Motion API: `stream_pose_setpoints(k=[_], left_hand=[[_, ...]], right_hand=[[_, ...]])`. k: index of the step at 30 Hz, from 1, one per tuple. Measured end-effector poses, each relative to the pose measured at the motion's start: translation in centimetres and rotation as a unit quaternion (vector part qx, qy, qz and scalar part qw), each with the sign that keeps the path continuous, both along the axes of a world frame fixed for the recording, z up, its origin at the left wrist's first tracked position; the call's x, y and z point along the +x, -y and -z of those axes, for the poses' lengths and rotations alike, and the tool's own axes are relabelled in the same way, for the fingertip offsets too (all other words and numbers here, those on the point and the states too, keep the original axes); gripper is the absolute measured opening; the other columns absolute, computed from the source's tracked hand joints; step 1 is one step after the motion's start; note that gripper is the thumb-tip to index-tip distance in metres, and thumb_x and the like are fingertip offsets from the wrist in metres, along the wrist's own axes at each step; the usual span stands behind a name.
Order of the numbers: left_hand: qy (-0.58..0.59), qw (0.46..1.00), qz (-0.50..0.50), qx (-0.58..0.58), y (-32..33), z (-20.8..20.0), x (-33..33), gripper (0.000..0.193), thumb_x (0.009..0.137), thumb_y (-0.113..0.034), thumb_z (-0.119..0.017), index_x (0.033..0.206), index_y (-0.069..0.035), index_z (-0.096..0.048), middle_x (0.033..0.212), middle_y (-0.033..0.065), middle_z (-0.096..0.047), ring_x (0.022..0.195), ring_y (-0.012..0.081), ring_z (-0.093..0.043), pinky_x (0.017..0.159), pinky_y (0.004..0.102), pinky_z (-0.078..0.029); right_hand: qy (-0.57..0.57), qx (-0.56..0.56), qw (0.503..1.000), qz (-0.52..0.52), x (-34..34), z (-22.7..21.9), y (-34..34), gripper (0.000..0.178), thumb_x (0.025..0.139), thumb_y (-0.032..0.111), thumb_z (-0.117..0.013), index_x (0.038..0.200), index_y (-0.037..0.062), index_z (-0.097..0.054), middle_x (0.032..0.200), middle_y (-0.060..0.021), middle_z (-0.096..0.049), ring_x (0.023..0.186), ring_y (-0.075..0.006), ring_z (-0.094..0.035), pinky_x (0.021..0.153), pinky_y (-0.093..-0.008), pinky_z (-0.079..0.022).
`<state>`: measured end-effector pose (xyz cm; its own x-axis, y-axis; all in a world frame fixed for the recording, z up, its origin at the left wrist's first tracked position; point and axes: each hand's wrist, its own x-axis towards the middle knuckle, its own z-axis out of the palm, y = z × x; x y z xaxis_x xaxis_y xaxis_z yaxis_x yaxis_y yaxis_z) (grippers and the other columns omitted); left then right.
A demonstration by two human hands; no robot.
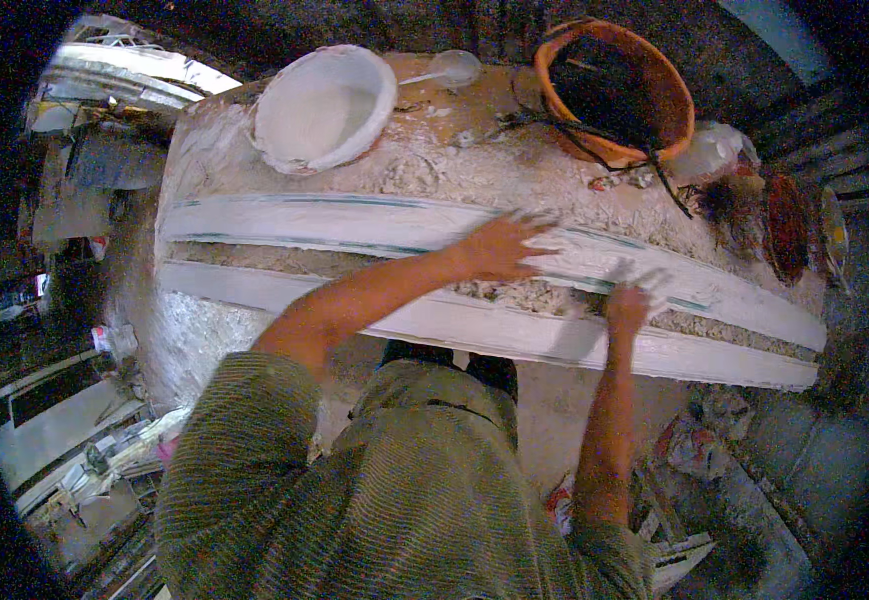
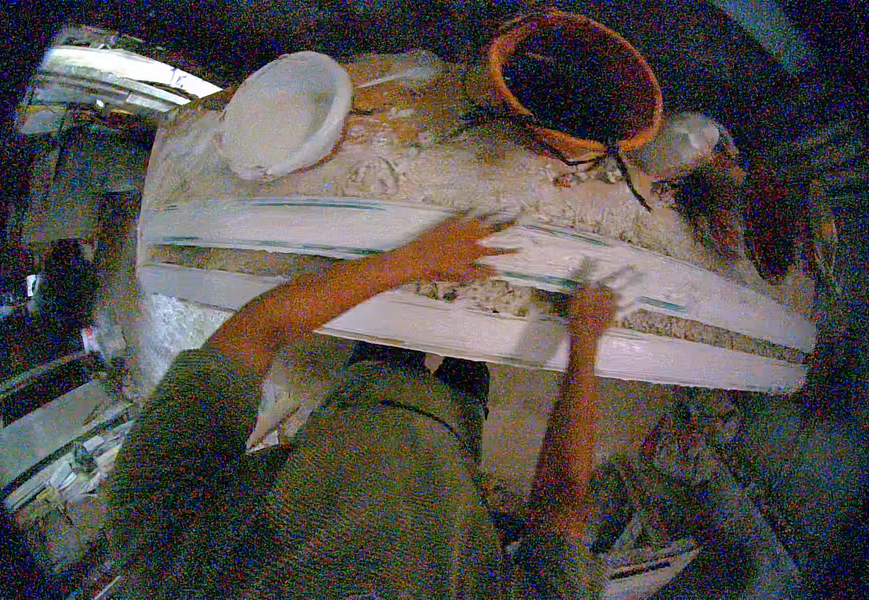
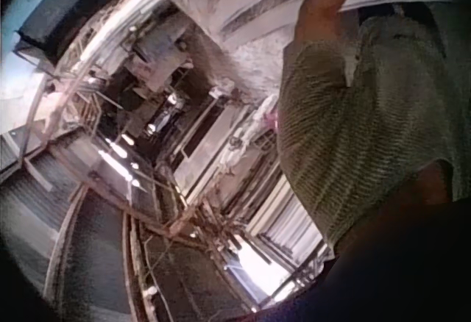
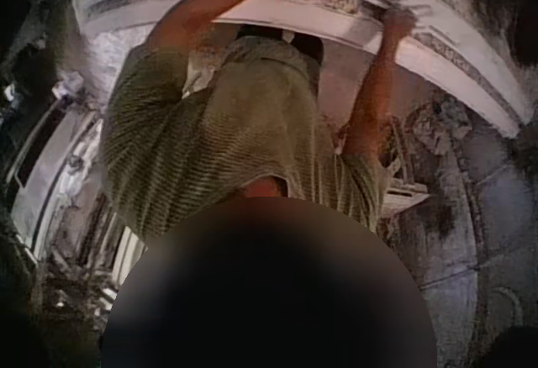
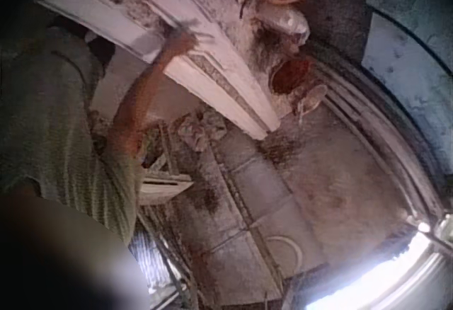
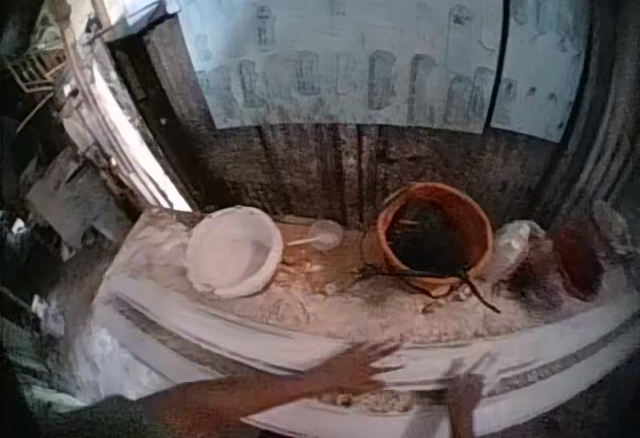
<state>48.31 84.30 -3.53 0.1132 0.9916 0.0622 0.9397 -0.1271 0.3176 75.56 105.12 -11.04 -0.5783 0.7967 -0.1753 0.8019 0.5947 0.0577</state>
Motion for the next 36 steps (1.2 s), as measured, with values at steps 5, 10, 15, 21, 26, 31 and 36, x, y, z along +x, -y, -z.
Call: stream_pose_setpoints(k=[5, 10, 15, 21, 26, 31, 36], left_hand=[[-0.079, 0.980, -0.099, -0.153, 15.9, -4.2, -8.2, 0.058, 0.097, -0.053, -0.050, 0.149, -0.029, -0.046, 0.162, 0.0135, -0.026, 0.148, 0.0385, -0.025, 0.121, 0.0558, -0.019], [-0.141, 0.960, -0.182, -0.160, 27.4, -5.3, -13.5, 0.064, 0.097, -0.049, -0.051, 0.152, -0.020, -0.039, 0.163, 0.0174, -0.023, 0.149, 0.0419, -0.021, 0.121, 0.0586, -0.015], [-0.130, 0.956, -0.211, -0.159, 33.8, -4.6, -18.7, 0.071, 0.095, -0.042, -0.056, 0.153, -0.008, -0.033, 0.163, 0.0194, -0.021, 0.149, 0.0432, -0.021, 0.122, 0.0525, -0.020], [-0.059, 0.963, -0.105, -0.239, 33.8, -4.6, -24.4, 0.082, 0.088, -0.033, -0.066, 0.155, -0.005, -0.028, 0.163, 0.0206, -0.019, 0.145, 0.0387, -0.030, 0.118, 0.0470, -0.031], [-0.038, 0.977, 0.052, -0.202, 29.4, -3.5, -24.6, 0.080, 0.091, -0.039, -0.062, 0.155, -0.006, -0.026, 0.164, 0.0192, -0.016, 0.143, 0.0398, -0.034, 0.117, 0.0479, -0.032], [-0.030, 0.969, 0.095, -0.225, 23.8, -3.7, -21.9, 0.079, 0.093, -0.043, -0.058, 0.157, -0.009, -0.024, 0.165, 0.0178, -0.015, 0.145, 0.0393, -0.032, 0.118, 0.0494, -0.030], [-0.004, 0.965, 0.097, -0.244, 19.4, -4.2, -18.8, 0.081, 0.093, -0.043, -0.060, 0.157, -0.008, -0.023, 0.165, 0.0189, -0.013, 0.147, 0.0387, -0.027, 0.121, 0.0460, -0.027]], right_hand=[[-0.066, -0.236, 0.964, 0.104, -12.5, -7.0, 16.6, 0.078, 0.098, 0.049, -0.046, 0.155, 0.0023, -0.024, 0.159, -0.0249, -0.027, 0.144, -0.0470, -0.029, 0.121, -0.0588, -0.008], [-0.214, -0.090, 0.963, -0.140, -21.7, -9.5, 28.7, 0.089, 0.097, 0.062, -0.042, 0.159, 0.0046, -0.014, 0.162, -0.0215, -0.023, 0.145, -0.0438, -0.029, 0.121, -0.0564, -0.009], [-0.089, -0.342, 0.909, -0.219, -28.5, -10.4, 37.0, 0.086, 0.097, 0.059, -0.045, 0.158, 0.0042, -0.019, 0.155, -0.0252, -0.034, 0.137, -0.0460, -0.040, 0.114, -0.0593, -0.028], [-0.150, -0.297, 0.898, -0.289, -32.5, -10.4, 40.7, 0.055, 0.097, 0.045, -0.049, 0.119, -0.0022, -0.066, 0.107, -0.0257, -0.068, 0.115, -0.0419, -0.058, 0.102, -0.0566, -0.042], [-0.154, -0.123, 0.955, -0.224, -31.9, -9.7, 35.7, 0.043, 0.096, 0.035, -0.050, 0.091, 0.0006, -0.074, 0.095, -0.0231, -0.070, 0.092, -0.0395, -0.066, 0.089, -0.0517, -0.050], [-0.102, -0.012, 0.984, -0.144, -24.2, -5.7, 23.5, 0.039, 0.097, 0.032, -0.047, 0.087, 0.0065, -0.075, 0.087, -0.0202, -0.071, 0.084, -0.0386, -0.069, 0.076, -0.0531, -0.054], [-0.023, 0.132, 0.984, -0.120, -10.3, -0.3, 4.7, 0.020, 0.084, 0.025, -0.056, 0.091, 0.0097, -0.068, 0.080, -0.0127, -0.067, 0.078, -0.0335, -0.065, 0.065, -0.0499, -0.050]])
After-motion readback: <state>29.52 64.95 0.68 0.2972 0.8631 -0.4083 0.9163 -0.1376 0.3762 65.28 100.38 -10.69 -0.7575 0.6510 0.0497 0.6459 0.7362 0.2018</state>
